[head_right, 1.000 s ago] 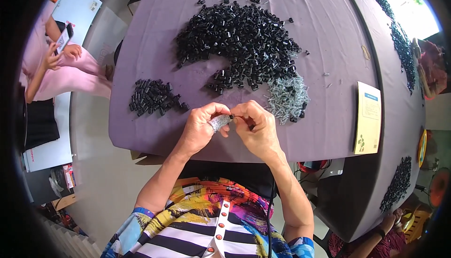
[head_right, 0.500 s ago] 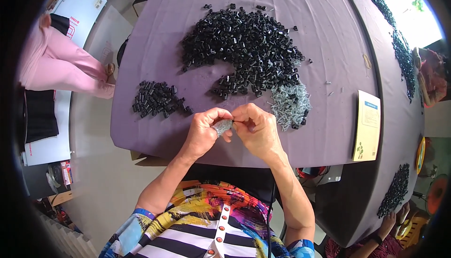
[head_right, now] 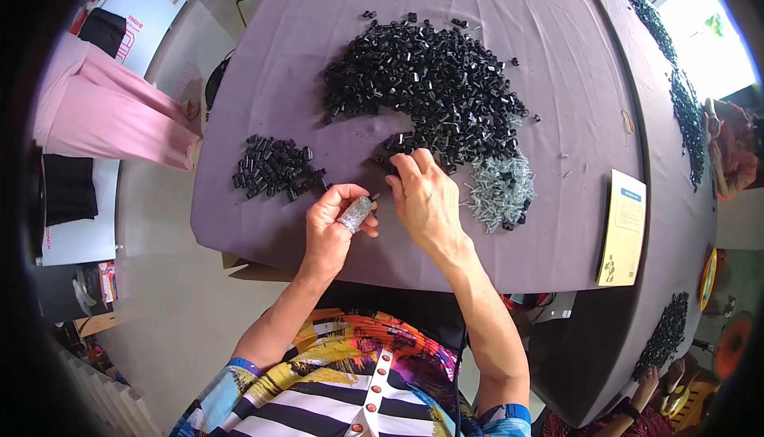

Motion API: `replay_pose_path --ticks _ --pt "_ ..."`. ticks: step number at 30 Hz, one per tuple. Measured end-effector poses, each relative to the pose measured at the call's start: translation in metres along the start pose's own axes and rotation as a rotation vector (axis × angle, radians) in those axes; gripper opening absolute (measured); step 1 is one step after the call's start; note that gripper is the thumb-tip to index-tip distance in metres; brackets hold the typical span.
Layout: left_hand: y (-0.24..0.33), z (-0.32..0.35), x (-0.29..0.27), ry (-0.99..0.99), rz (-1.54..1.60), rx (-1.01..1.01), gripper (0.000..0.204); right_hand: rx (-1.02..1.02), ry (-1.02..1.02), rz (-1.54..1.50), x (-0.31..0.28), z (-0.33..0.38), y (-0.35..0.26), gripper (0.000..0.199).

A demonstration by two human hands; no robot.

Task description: The person assembles small plastic components by hand, inserting metal springs into plastic housings.

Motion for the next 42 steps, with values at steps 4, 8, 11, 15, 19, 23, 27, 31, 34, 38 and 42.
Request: replay_pose_path --ticks 4,8,11,15,19,23,27,31,34,38,42 --pt "-0.001 0.001 0.000 -0.024 -0.026 0.006 0.014 -0.013 -0.012 0.119 0.006 -0.005 -0.002 0.021" --pt "-0.002 0.000 0.001 -0.003 0.009 0.007 0.015 -0.056 0.020 0.216 0.014 -0.005 -0.002 0.014" --pt "-0.003 0.000 0.001 -0.022 0.021 -0.003 0.015 -0.038 -0.008 0.225 0.014 -0.005 0.000 0.011" --pt "-0.004 0.000 0.001 -0.028 0.002 0.002 0.014 -0.035 0.156 0.091 0.014 0.001 0.009 0.009" --pt "-0.002 -0.003 0.006 0.011 0.007 -0.031 0.014 0.468 -0.074 -0.653 -0.002 0.017 0.009 0.022" --pt "-0.004 -0.006 0.014 -0.012 -0.040 -0.047 0.013 0.542 -0.089 -1.000 0.002 0.033 0.014 0.022" --pt "-0.005 -0.008 0.018 -0.045 -0.092 -0.040 0.012 0.545 -0.053 -0.991 0.001 0.037 0.009 0.022" --pt "-0.007 -0.008 0.019 -0.063 -0.111 -0.034 0.012 0.492 -0.051 -0.883 0.000 0.039 0.003 0.021" --pt "-0.009 -0.009 0.017 -0.094 -0.110 -0.014 0.014 0.464 -0.080 -0.794 -0.003 0.039 -0.002 0.020" --pt "-0.006 -0.010 0.021 -0.090 -0.090 -0.048 0.018 0.413 -0.074 -0.663 -0.001 0.038 -0.002 0.018" --pt "-0.009 -0.011 0.021 -0.060 -0.063 -0.043 0.019 0.430 -0.109 -0.698 -0.004 0.037 -0.001 0.014"
Point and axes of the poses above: each hand's wrist, its own z-axis away from the middle knuckle, its own x-axis out of the palm, y = z × x, the point moved 1 cm from there along -z, towards the middle knuckle, and after that the axes turned 12 degrees about z, right-handed, at the moved point
